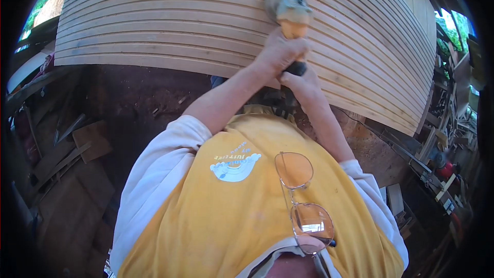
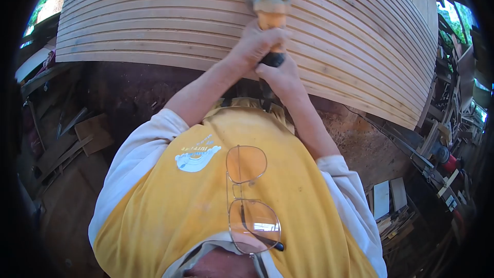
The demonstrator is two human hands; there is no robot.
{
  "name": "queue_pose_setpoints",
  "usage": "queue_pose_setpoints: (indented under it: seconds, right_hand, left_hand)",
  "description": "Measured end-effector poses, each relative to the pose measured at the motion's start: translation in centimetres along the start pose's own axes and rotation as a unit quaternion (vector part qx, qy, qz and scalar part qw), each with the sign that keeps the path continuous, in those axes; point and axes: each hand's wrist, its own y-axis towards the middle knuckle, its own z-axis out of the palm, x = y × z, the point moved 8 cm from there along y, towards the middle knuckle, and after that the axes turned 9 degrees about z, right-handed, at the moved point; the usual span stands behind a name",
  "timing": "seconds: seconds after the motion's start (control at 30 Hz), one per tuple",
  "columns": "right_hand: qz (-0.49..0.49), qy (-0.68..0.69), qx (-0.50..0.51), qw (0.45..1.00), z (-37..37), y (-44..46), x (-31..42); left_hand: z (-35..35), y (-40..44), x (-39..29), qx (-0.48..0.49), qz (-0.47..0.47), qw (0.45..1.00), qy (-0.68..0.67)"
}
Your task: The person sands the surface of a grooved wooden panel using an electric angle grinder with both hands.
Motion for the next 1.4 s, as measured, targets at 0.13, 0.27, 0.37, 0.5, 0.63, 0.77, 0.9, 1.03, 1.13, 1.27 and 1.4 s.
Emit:
queue_pose_setpoints:
  seconds: [0.13, 0.27, 0.37, 0.5, 0.63, 0.77, 0.9, 1.03, 1.13, 1.27, 1.4]
  right_hand:
    - [-0.077, 0.019, 0.020, 0.997, -0.1, -1.3, 0.4]
    - [-0.057, -0.086, 0.092, 0.990, 5.6, 2.9, 1.4]
    - [-0.058, -0.150, 0.045, 0.986, 5.7, 2.4, 3.7]
    - [-0.066, -0.072, -0.015, 0.995, -0.9, 0.8, 1.6]
    - [-0.033, 0.065, -0.093, 0.993, -14.4, -4.2, -3.6]
    - [0.018, 0.130, -0.235, 0.963, -28.9, -10.0, -7.2]
    - [-0.013, 0.184, -0.290, 0.939, -38.2, -10.6, -8.2]
    - [-0.019, 0.187, -0.272, 0.944, -38.0, -9.2, -7.8]
    - [-0.007, 0.183, -0.244, 0.952, -31.4, -7.9, -7.4]
    - [0.012, 0.129, -0.176, 0.976, -18.0, -5.6, -4.5]
    - [0.022, 0.015, -0.050, 0.998, -3.7, -0.7, -0.3]
  left_hand:
    - [1.5, -1.3, -0.3, -0.045, 0.001, 0.999, -0.029]
    - [-6.5, -2.4, -1.7, -0.140, -0.009, 0.984, -0.109]
    - [-9.0, -2.1, -2.7, -0.130, -0.025, 0.986, -0.099]
    - [-1.1, -0.1, 0.2, -0.094, -0.038, 0.993, -0.066]
    - [15.3, 2.2, 6.9, 0.065, -0.103, 0.992, -0.028]
    - [31.0, 6.3, 14.3, 0.225, -0.096, 0.967, 0.074]
    - [40.1, 10.4, 19.3, 0.254, -0.096, 0.943, 0.191]
    - [40.0, 11.2, 20.6, 0.286, -0.124, 0.938, 0.153]
    - [33.3, 9.7, 16.7, 0.263, -0.078, 0.943, 0.187]
    - [19.8, 5.2, 8.7, 0.162, -0.067, 0.977, 0.123]
    - [4.3, 2.1, 0.9, 0.044, -0.020, 0.999, 0.000]
